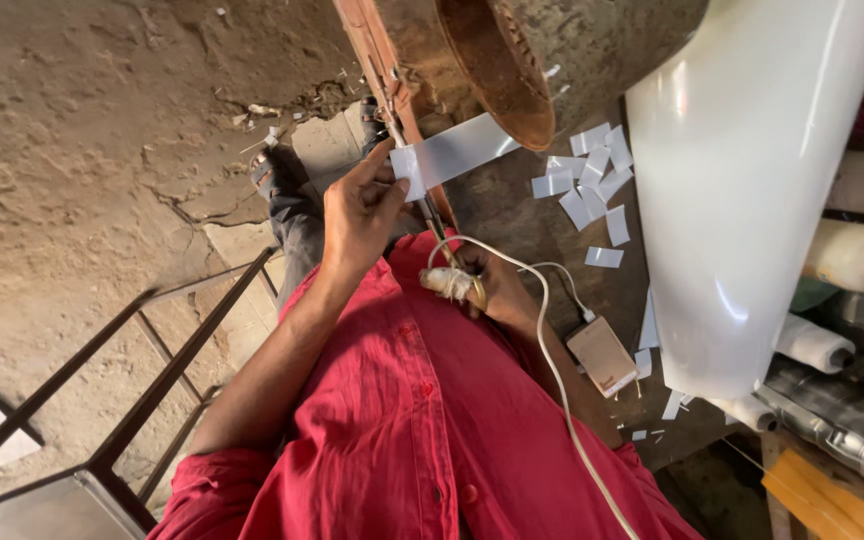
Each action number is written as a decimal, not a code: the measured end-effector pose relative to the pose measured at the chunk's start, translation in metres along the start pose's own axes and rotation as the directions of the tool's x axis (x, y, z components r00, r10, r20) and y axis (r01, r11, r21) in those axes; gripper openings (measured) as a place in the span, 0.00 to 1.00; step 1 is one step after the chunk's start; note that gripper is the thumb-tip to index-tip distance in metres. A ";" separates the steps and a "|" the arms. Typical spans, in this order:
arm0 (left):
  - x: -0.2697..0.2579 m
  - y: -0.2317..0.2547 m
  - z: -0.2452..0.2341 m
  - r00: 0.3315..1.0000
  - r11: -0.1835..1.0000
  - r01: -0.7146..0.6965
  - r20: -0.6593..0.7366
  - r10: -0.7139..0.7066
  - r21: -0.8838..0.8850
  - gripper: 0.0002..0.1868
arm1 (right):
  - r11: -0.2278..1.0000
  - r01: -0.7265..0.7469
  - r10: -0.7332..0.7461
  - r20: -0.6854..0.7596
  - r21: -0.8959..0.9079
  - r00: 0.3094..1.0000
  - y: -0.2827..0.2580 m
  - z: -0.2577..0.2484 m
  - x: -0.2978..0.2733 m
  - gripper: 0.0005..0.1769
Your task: The person uses shears to cut a white plastic sheet into small rectangular pieces. The cut pieces accumulate on the work surface. Another person briefly approaches and collects some of the cut pieces.
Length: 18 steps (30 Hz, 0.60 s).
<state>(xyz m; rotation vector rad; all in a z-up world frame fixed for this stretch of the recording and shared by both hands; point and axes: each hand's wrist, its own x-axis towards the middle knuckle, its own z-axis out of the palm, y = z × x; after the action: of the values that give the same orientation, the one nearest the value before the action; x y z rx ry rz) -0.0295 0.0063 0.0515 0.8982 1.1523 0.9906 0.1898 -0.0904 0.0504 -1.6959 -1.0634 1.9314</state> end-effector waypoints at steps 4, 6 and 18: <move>-0.001 0.024 0.055 0.912 0.827 -0.360 0.351 0.214 0.431 0.28 | 0.991 -0.023 0.025 0.015 -0.132 1.000 -0.006 0.003 -0.015 0.15; 0.005 0.030 0.085 0.864 0.766 -0.459 0.427 0.267 0.450 0.25 | 0.995 0.072 -0.069 0.046 -0.069 0.997 -0.007 0.000 -0.020 0.16; 0.006 -0.013 -0.011 0.996 0.995 0.087 -0.003 -0.088 -0.039 0.07 | 0.963 -0.007 0.047 -0.143 0.269 0.989 0.012 -0.034 -0.063 0.23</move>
<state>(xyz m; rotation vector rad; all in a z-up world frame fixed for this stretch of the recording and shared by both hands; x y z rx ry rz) -0.0380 0.0087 0.0358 0.8083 1.1632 0.9409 0.2387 -0.1321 0.0850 -1.6770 -0.6924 1.8364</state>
